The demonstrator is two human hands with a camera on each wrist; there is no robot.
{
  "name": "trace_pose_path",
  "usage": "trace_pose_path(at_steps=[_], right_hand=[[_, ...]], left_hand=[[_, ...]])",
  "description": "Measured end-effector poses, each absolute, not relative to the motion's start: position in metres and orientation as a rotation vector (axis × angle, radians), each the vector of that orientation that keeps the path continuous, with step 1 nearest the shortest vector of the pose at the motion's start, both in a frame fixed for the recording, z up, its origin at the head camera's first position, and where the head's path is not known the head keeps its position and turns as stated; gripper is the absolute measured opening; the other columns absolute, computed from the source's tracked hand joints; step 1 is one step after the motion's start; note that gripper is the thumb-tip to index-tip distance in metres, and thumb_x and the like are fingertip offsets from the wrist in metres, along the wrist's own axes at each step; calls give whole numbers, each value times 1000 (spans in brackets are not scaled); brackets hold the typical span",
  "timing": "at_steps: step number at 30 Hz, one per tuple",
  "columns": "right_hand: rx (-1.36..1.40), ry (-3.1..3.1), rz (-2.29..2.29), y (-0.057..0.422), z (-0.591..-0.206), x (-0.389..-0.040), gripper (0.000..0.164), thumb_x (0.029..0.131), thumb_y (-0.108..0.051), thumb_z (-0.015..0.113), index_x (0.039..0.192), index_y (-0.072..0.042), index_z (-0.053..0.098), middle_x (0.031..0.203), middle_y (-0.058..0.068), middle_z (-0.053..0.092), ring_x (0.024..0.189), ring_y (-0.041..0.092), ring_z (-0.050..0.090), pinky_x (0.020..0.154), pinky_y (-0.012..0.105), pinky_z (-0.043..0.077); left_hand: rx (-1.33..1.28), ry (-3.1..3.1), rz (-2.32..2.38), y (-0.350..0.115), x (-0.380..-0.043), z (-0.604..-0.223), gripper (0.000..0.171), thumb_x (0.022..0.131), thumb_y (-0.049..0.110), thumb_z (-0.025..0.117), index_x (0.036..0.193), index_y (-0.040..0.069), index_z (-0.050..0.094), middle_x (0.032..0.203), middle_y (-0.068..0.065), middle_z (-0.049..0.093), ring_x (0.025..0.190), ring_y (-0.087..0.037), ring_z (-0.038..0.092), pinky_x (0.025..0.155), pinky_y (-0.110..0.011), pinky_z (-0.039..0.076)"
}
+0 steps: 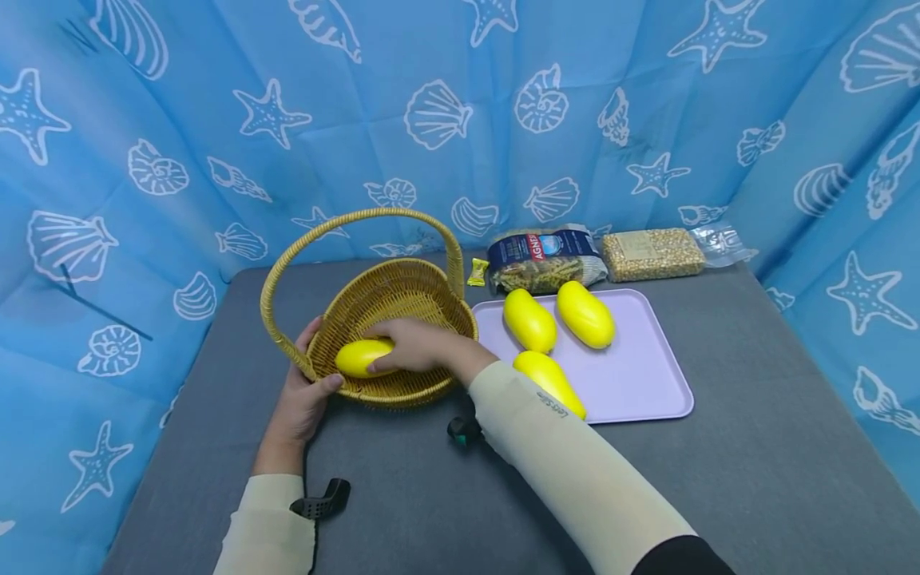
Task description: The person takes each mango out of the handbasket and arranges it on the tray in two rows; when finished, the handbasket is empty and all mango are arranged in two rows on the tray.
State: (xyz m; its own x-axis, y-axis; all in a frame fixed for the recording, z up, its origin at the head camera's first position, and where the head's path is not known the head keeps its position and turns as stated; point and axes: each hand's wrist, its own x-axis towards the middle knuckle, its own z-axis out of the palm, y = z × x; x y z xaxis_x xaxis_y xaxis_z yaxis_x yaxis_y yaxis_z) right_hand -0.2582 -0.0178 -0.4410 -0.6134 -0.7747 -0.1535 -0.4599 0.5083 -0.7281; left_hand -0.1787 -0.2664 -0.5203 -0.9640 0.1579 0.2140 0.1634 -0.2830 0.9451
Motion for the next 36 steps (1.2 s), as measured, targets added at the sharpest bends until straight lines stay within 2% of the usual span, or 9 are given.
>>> trace_pose_path(at_steps=[6, 13, 20, 27, 36], right_hand=[[-1031, 2243, -862, -20, -435, -250, 60, 100, -23, 84, 154, -9, 60, 143, 3, 64, 116, 15, 58, 100, 34, 47], [-1052, 2268, -789, -15, -429, -243, 69, 99, -20, 84, 159, -5, 55, 157, 8, 57, 132, 18, 54, 109, 34, 43], [-1021, 2317, -894, 1, -418, -235, 69, 98, -18, 85, 159, -8, 55, 149, 7, 61, 118, 17, 58, 99, 36, 48], [-973, 2428, -1001, 20, -405, -221, 76, 96, -18, 87, 162, -9, 51, 156, 10, 56, 136, 24, 53, 111, 43, 44], [-952, 2468, -1155, 47, -398, -198, 75, 96, -23, 87, 162, -11, 51, 153, 6, 56, 130, 21, 54, 103, 44, 48]], left_hand=[[-456, -1861, -2490, -267, -179, -522, 86, 105, -7, 66, 175, 19, 23, 170, -32, 24, 148, -41, 40, 109, -32, 48], [-453, -1857, -2488, -267, -179, -522, 87, 103, -11, 63, 175, 19, 24, 172, -30, 23, 148, -41, 39, 111, -33, 47], [-420, -1861, -2493, -266, -178, -521, 89, 102, -13, 64, 174, 20, 25, 172, -30, 23, 148, -40, 40, 111, -33, 46], [-398, -1873, -2480, -265, -179, -519, 89, 100, -17, 61, 174, 20, 27, 171, -29, 25, 144, -34, 46, 111, -35, 47], [-394, -1865, -2484, -265, -178, -519, 90, 99, -20, 59, 174, 18, 26, 171, -30, 24, 146, -42, 42, 111, -36, 47]])
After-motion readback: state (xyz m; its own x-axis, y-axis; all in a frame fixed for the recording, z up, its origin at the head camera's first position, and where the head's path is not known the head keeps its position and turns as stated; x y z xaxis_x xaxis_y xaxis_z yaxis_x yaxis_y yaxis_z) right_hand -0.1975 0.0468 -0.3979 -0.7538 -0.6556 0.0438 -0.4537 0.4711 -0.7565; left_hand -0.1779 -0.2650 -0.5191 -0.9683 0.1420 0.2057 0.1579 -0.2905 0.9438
